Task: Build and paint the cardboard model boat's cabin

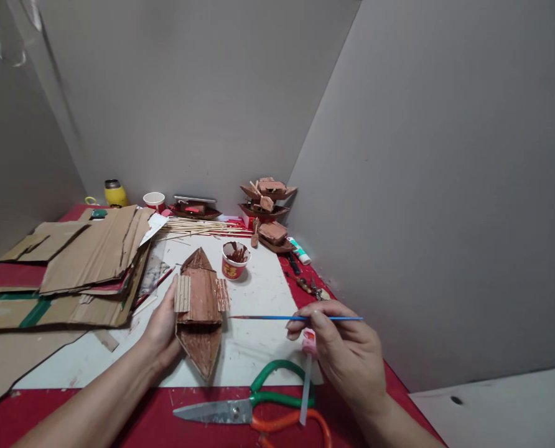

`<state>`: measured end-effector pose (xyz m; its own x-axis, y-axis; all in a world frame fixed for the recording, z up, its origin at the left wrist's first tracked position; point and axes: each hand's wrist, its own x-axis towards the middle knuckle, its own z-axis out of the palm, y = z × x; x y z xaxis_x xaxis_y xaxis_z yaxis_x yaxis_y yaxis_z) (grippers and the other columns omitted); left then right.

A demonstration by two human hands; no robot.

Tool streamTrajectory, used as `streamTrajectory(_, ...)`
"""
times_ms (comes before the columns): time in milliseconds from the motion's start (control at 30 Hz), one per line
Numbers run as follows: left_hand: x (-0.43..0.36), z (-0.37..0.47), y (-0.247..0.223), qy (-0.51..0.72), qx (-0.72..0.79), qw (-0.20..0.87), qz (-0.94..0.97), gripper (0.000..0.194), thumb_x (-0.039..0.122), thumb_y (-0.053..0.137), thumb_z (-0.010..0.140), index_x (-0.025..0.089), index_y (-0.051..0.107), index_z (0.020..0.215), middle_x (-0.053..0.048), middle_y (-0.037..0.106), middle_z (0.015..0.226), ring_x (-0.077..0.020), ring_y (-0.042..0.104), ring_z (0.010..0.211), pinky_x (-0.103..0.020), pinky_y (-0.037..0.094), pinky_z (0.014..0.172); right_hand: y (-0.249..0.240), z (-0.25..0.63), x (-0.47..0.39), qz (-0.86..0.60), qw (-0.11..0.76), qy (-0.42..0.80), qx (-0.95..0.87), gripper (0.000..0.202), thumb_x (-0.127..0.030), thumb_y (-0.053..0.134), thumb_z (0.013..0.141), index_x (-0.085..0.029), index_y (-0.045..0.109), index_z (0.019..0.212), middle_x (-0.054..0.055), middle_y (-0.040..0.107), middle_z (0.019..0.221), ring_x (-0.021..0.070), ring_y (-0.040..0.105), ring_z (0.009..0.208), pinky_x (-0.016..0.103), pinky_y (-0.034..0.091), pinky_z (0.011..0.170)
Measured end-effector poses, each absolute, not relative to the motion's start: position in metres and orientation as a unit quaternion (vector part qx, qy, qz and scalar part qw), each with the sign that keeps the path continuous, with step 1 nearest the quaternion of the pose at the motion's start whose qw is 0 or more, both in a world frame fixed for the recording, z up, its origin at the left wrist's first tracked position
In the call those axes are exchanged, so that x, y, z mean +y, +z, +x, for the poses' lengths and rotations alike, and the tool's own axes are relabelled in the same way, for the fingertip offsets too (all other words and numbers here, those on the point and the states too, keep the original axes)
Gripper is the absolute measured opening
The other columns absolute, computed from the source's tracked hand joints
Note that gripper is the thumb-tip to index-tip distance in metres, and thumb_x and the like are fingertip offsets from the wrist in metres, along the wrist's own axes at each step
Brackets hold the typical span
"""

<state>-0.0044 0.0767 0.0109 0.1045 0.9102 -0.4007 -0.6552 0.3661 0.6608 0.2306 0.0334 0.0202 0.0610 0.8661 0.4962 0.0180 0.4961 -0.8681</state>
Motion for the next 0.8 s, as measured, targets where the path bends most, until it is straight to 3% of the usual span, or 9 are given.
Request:
streamTrajectory(200, 0.079, -0.004, 0.016, 0.581, 0.368, 0.708, 0.163, 0.043, 0.041, 0.045, 0.094, 0.015, 0.06, 0.125, -0.008, 0.076, 0.097, -0.0203, 0.072, 0.083, -0.033, 0.056, 0.081, 0.017, 0.228, 0.034, -0.37, 0.647, 0.33, -0.578, 0.015, -0.027, 0.055, 0.095, -0.022, 0.069, 0.097, 0.002, 0.072, 0.075, 0.0133, 0.068, 0.066, 0.024, 0.057, 0.062)
streamTrajectory(400, 0.079, -0.005, 0.02, 0.602, 0.345, 0.705, 0.15, 0.042, 0.036, 0.043, 0.096, 0.017, 0.054, 0.132, -0.008, 0.076, 0.097, -0.0194, 0.072, 0.082, -0.033, 0.055, 0.087, 0.016, 0.224, 0.026, -0.371, 0.638, 0.306, -0.602, 0.014, -0.024, 0.056, 0.094, -0.024, 0.069, 0.099, 0.002, 0.074, 0.081, 0.0132, 0.069, 0.069, 0.023, 0.059, 0.065)
streamTrajectory(800, 0.075, -0.006, 0.009, 0.564, 0.382, 0.704, 0.202, 0.045, 0.043, 0.049, 0.091, 0.012, 0.061, 0.122, -0.013, 0.076, 0.098, -0.0253, 0.072, 0.084, -0.038, 0.057, 0.079, 0.01, 0.218, 0.024, -0.36, 0.585, 0.305, -0.66, 0.019, -0.019, 0.051, 0.096, -0.026, 0.067, 0.103, 0.001, 0.073, 0.083, 0.0135, 0.07, 0.075, 0.024, 0.059, 0.07)
